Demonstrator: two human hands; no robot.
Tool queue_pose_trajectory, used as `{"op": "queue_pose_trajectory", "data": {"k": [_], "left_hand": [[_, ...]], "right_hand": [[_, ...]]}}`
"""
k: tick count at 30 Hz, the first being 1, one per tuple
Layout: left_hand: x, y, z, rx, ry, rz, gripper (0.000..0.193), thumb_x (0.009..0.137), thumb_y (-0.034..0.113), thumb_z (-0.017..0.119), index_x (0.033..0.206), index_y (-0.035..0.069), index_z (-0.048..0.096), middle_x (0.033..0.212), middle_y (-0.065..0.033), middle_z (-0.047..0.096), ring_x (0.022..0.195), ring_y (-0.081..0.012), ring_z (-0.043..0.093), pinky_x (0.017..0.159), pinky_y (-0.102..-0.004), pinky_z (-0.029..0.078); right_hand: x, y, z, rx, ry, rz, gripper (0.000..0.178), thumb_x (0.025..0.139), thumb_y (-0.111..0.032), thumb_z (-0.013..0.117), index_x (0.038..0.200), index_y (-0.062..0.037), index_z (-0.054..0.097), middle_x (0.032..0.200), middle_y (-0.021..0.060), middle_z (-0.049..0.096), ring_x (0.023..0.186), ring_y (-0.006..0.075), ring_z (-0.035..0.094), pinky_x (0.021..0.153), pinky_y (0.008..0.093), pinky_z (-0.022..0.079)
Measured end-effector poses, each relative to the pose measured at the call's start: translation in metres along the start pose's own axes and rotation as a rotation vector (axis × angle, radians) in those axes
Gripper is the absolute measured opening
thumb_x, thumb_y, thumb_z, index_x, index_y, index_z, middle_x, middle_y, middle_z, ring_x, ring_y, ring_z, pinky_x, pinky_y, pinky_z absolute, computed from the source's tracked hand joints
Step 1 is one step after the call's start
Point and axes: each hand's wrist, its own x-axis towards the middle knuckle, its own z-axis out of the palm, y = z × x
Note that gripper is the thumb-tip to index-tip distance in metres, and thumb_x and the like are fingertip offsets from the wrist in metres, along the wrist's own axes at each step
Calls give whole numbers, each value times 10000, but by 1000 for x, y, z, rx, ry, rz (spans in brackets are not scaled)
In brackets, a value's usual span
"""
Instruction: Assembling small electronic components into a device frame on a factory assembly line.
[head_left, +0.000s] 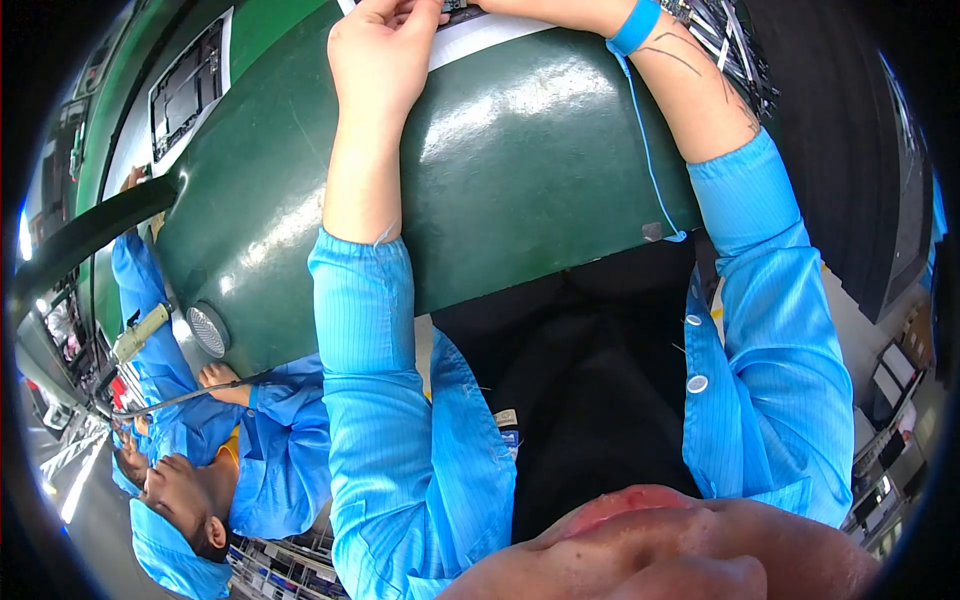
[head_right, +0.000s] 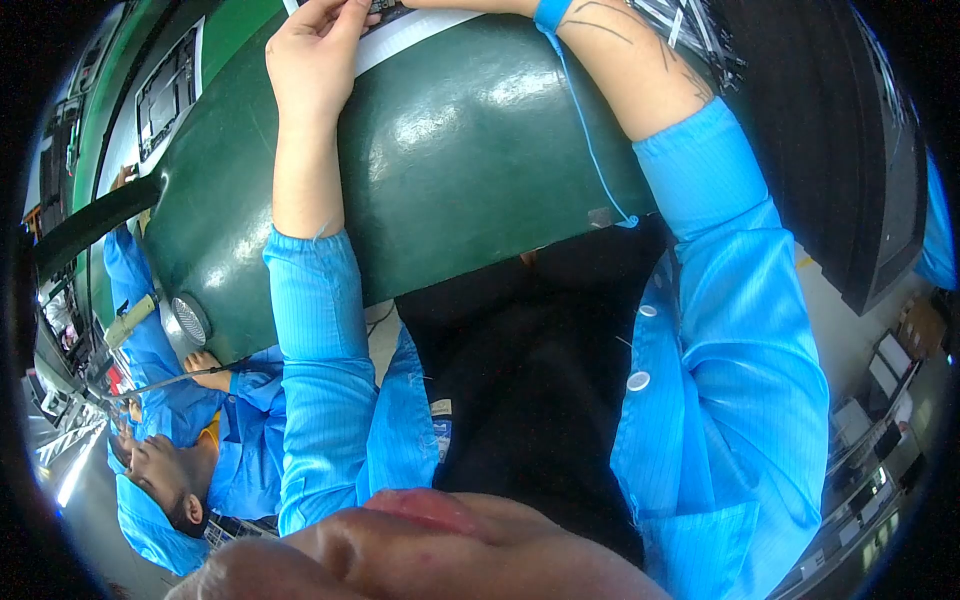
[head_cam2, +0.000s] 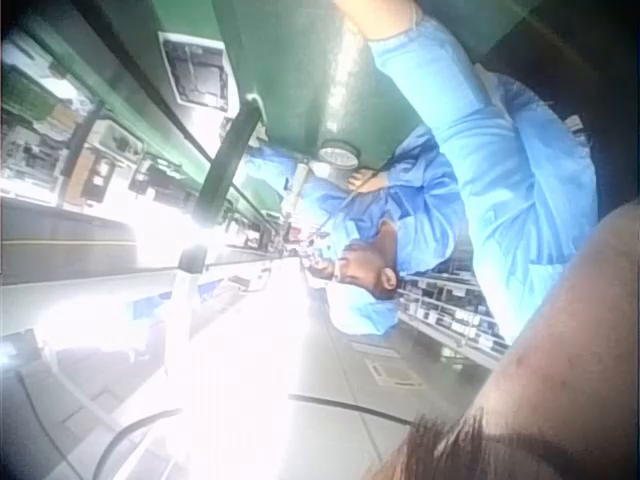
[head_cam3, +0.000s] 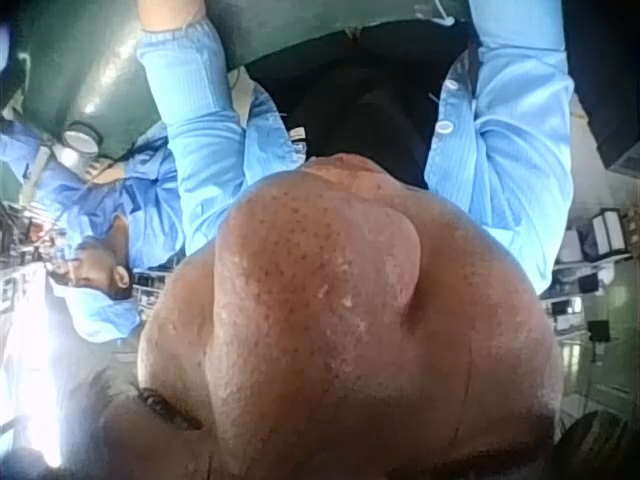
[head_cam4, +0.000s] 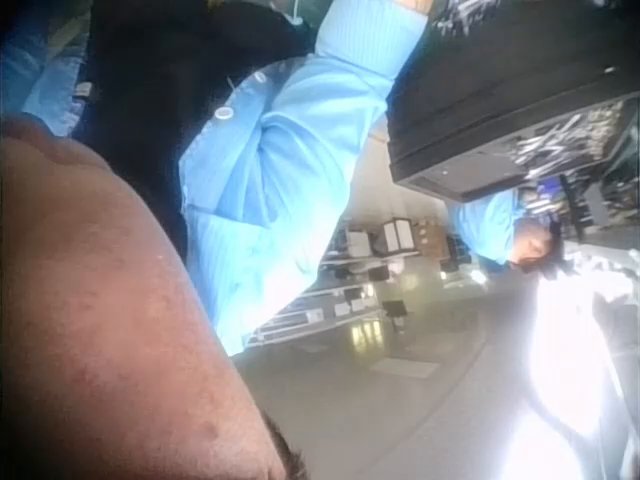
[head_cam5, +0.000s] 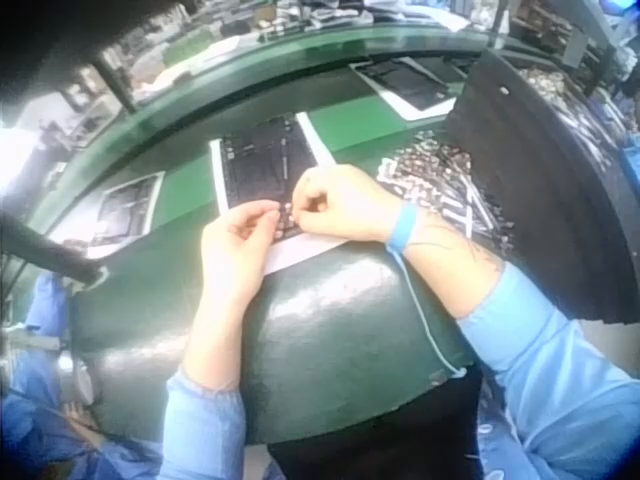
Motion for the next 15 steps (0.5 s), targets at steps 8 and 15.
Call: {"op": "queue_pose_trajectory", "data": {"k": [8,15], "left_hand": [[-6,1,-7,62,-15,17,179,941,61,709,1095,-19,753,898,-100,776,803,-122,713,753,-252,552],[-7,3,-8,95,-6,47,186,939,74,714,1092,-22,757,911,-122,783,815,-130,723,762,-259,556]], "right_hand": [[4,12,12,13,20,-2,134,810,-126,741,887,-17,753,885,121,722,803,233,695,733,330,550],[5,6,10,88,8,75,131,816,-124,735,892,-19,753,870,119,726,793,209,692,734,316,546]]}}
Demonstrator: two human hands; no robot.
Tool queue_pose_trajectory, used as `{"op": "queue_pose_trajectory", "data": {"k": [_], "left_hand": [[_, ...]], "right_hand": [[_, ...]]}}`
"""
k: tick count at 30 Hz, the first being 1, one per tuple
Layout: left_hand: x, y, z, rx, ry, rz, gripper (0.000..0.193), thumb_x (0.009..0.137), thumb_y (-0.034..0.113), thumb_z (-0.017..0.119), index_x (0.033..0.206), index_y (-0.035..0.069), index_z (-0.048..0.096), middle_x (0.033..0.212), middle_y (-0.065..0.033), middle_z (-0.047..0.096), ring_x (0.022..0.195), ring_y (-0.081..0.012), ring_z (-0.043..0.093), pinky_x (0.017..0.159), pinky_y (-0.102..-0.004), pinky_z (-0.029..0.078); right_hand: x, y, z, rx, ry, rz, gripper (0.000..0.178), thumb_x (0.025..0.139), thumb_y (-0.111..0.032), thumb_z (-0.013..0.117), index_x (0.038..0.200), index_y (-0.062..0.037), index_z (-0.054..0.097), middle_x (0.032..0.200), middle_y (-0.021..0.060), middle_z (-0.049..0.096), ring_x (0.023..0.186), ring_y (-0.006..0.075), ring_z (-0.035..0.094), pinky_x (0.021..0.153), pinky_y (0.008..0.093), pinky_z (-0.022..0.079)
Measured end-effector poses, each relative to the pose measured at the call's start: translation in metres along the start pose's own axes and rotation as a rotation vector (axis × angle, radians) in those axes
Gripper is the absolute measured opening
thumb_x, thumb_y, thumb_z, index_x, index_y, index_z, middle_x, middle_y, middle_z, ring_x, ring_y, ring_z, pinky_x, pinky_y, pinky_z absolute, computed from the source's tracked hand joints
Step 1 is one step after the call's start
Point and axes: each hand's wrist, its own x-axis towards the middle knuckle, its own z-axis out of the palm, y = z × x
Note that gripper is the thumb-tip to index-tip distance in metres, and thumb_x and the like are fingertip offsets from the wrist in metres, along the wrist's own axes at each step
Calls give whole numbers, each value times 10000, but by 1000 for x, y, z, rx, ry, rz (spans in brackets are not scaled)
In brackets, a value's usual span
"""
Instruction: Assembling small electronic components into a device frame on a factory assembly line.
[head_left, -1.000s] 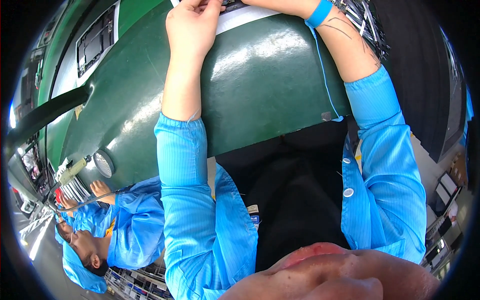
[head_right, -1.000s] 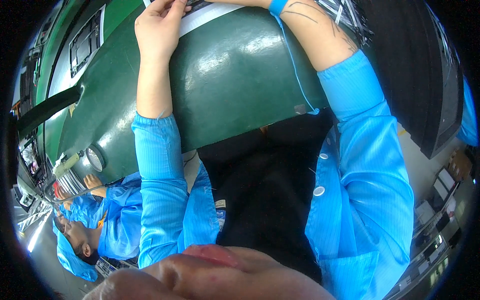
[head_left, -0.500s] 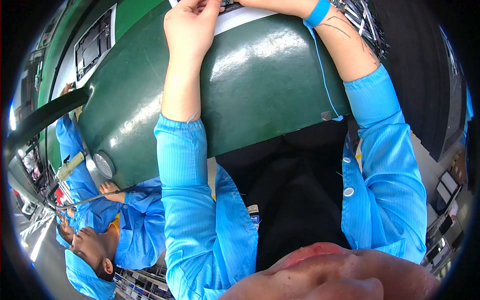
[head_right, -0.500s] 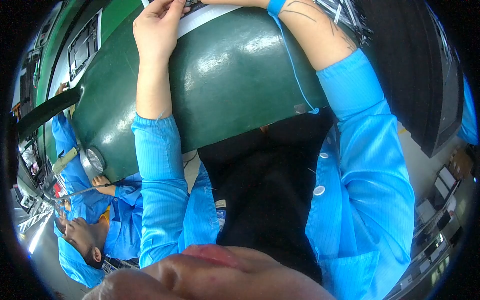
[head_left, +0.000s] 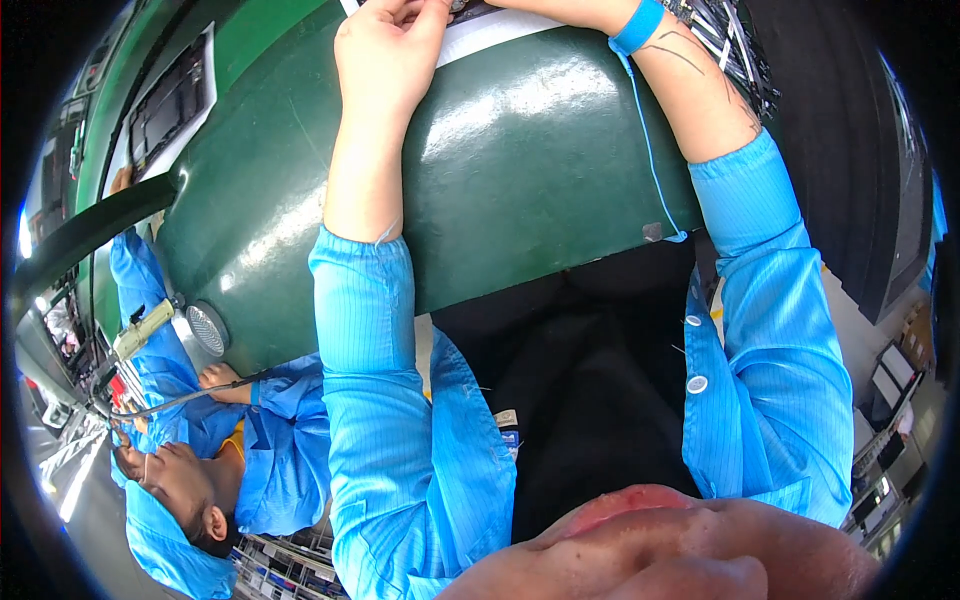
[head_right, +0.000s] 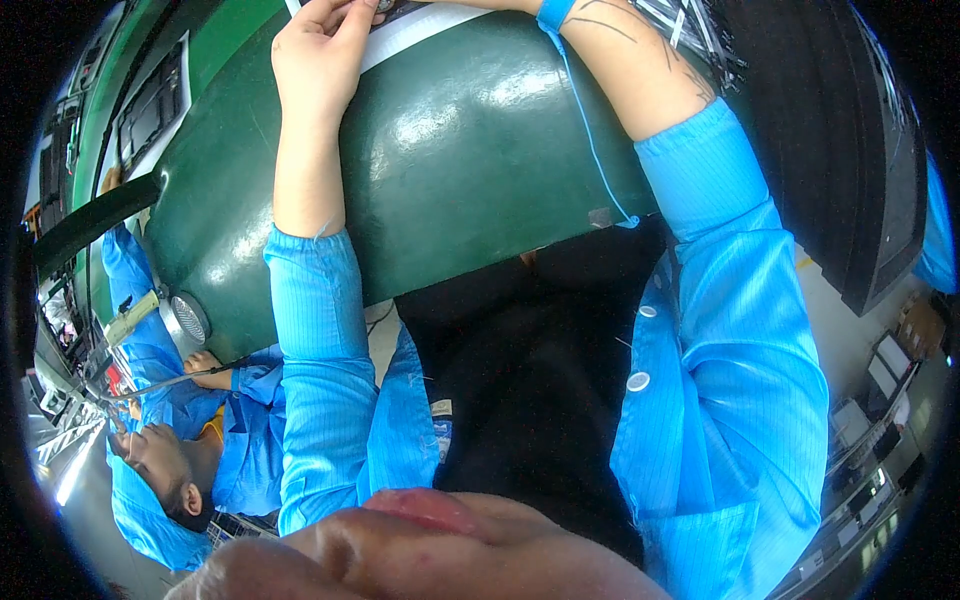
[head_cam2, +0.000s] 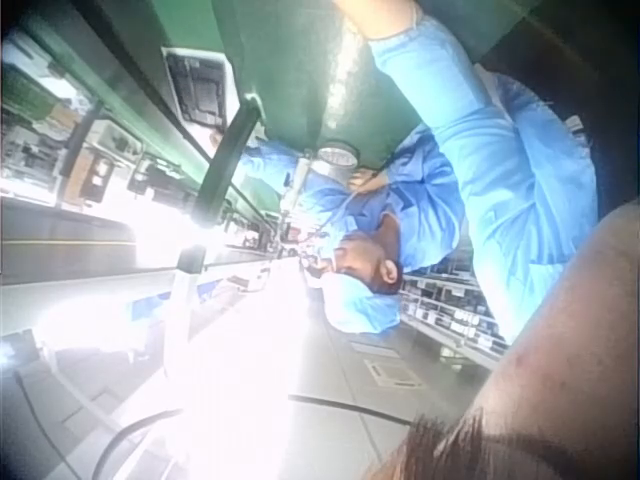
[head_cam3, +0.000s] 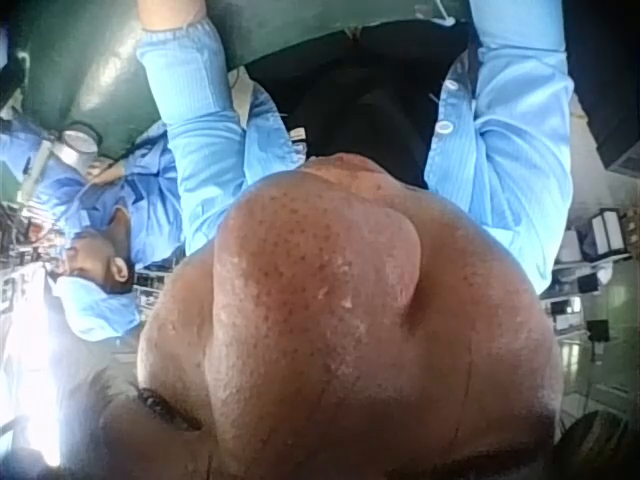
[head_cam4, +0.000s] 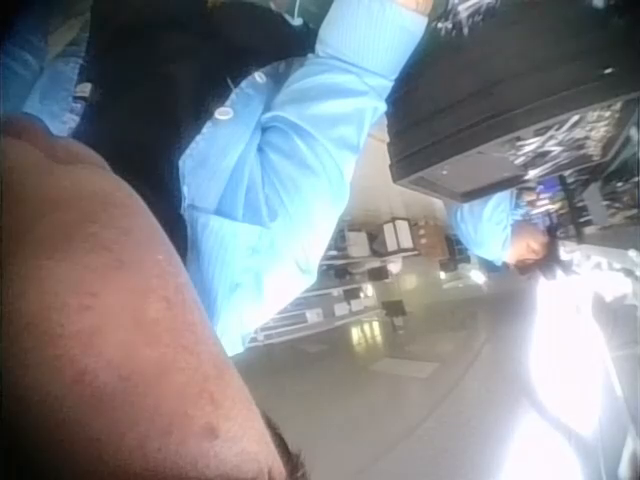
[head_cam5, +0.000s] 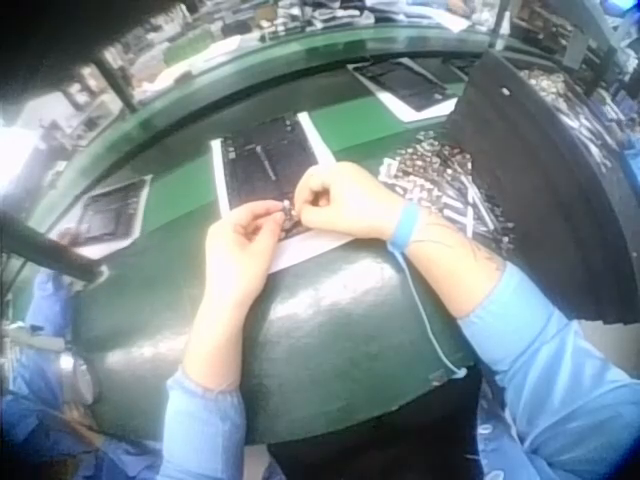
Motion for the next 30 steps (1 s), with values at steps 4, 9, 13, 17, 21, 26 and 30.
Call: {"op": "queue_pose_trajectory", "data": {"k": [4,9,13,17,21,26,30], "left_hand": [[-1,7,1,16,5,-39,182,944,79,715,1088,-22,759,924,-135,787,831,-140,736,767,-260,560],[-2,8,1,-5,14,-40,183,950,85,715,1090,-26,758,934,-140,789,841,-149,744,777,-263,566],[-3,9,2,-13,6,-58,179,954,86,711,1086,-28,756,932,-136,788,847,-149,743,785,-264,565],[-2,8,0,60,-2,-35,172,960,91,706,1079,-23,755,918,-119,785,837,-139,735,778,-264,558],[-1,-1,1,-1,10,3,165,962,92,705,1078,-14,755,909,-105,782,827,-131,728,769,-264,555],[-2,-1,1,-15,1,4,163,960,87,704,1080,-9,758,910,-108,783,836,-127,729,777,-261,555],[-4,6,1,41,-22,-1,165,958,90,705,1075,-14,761,913,-112,785,842,-133,732,786,-266,558]], "right_hand": [[-1,-1,0,6,13,32,134,816,-123,738,897,-18,751,860,113,726,784,200,688,731,315,547],[-1,2,2,5,2,-6,133,816,-123,739,895,-16,749,860,113,726,782,200,687,724,312,546],[1,5,3,21,-10,0,127,813,-121,739,881,-14,746,854,112,722,778,197,686,722,309,545],[1,5,2,-6,6,-14,127,810,-124,741,873,-13,745,849,110,718,773,194,683,720,308,544],[2,5,2,2,-11,-29,135,807,-131,744,879,-16,744,848,108,719,766,191,681,715,308,542],[-1,3,1,-14,-15,-30,139,810,-136,743,883,-18,744,846,105,719,761,189,678,706,308,540],[-3,2,-5,-42,-56,-35,145,819,-147,745,893,-22,749,852,98,721,763,187,676,705,306,538]]}}
